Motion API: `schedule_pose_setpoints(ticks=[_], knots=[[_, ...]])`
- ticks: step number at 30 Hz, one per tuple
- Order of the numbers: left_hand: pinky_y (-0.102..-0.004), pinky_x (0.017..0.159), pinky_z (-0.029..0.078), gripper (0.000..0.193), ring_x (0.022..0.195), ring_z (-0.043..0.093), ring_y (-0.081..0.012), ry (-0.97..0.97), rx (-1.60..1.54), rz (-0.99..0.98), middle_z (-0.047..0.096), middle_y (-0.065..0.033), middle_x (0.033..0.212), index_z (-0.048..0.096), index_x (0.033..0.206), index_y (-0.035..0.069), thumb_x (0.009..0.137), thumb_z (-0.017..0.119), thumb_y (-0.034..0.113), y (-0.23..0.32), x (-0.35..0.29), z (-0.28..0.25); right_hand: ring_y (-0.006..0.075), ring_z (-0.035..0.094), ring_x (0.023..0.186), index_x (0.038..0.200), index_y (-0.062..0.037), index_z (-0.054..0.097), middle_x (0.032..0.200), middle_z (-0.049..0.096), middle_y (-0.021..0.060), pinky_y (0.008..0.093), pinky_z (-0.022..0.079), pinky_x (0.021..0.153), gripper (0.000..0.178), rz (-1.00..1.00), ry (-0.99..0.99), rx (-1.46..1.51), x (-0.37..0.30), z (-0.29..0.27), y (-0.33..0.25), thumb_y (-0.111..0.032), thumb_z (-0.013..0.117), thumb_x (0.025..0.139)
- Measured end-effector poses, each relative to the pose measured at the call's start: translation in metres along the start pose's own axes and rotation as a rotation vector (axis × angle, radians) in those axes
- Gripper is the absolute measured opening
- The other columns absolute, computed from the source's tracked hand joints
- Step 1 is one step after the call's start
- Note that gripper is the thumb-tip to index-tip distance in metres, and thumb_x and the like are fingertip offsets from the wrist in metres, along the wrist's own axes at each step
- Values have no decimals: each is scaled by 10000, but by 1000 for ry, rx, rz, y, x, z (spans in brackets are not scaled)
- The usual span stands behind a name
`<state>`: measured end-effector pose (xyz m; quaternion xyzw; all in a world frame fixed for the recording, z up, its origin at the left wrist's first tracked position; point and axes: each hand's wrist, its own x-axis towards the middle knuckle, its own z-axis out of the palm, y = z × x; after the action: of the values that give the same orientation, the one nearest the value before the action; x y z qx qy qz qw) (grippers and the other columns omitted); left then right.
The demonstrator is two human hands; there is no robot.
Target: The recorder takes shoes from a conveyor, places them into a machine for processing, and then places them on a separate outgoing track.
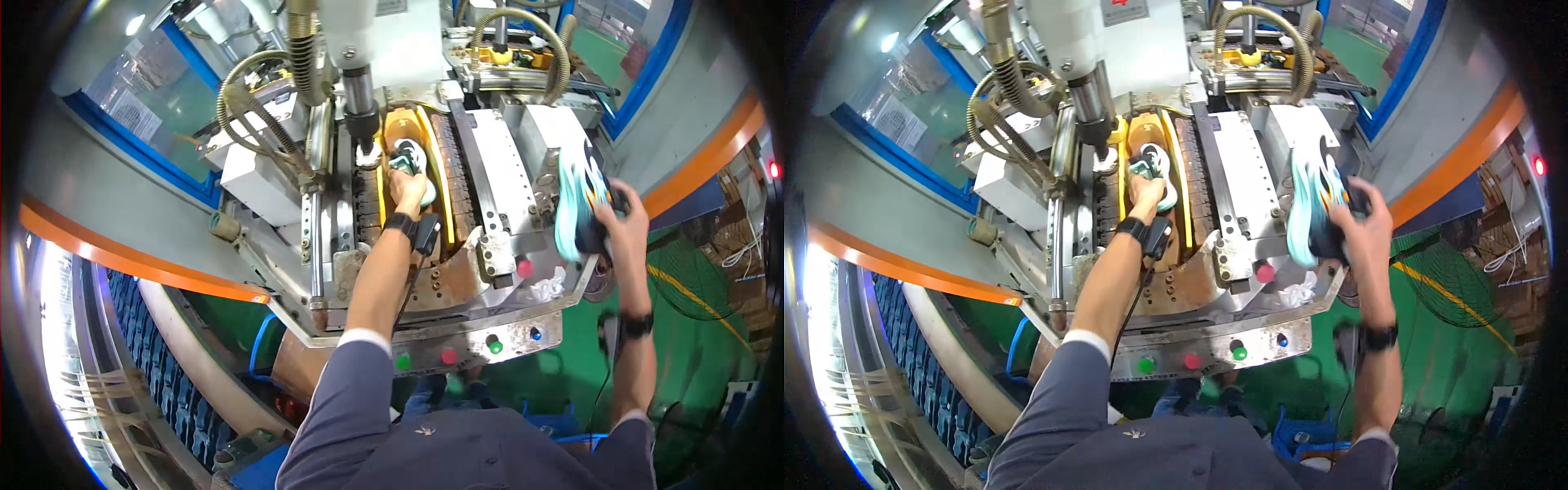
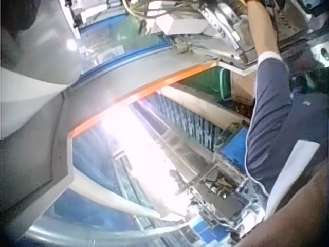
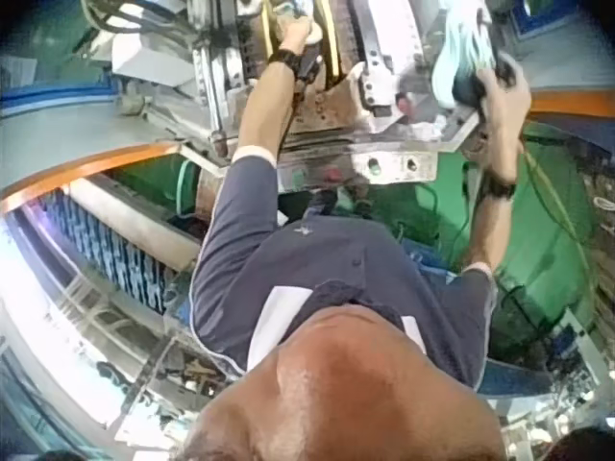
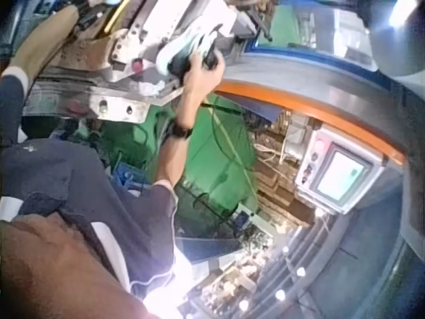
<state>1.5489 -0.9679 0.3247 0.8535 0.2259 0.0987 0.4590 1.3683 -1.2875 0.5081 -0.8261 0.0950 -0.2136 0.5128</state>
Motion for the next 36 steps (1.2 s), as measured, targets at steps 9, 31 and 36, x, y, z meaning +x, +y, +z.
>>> schedule_pose_setpoints(ticks=[9,31,36], knots=[[-360,893,511,438,1015,620,-217,-540,-886,-379,622,-99,1124,523,1245,-16,828,648,25,-22,-182,-262,322,665,983,1030,66,654,1034,667,246,381,527,830,605,28,-679,-618,105,272,-29,-370,752,623],[-290,802,499,368,922,610,-153,512,-1200,-638,621,-75,1052,540,1196,-67,874,653,70,-144,-539,-309,339,564,975,957,-41,613,978,599,143,429,478,817,157,-979,-1039,-47,-298,295,88,-74,614,804],[-285,738,501,368,851,612,-138,764,-1240,-758,623,-65,970,576,1142,-72,840,709,90,-139,-616,-304,371,517,982,922,-39,580,968,554,169,457,427,847,105,-1036,-1139,-54,-315,314,123,-15,532,831]])
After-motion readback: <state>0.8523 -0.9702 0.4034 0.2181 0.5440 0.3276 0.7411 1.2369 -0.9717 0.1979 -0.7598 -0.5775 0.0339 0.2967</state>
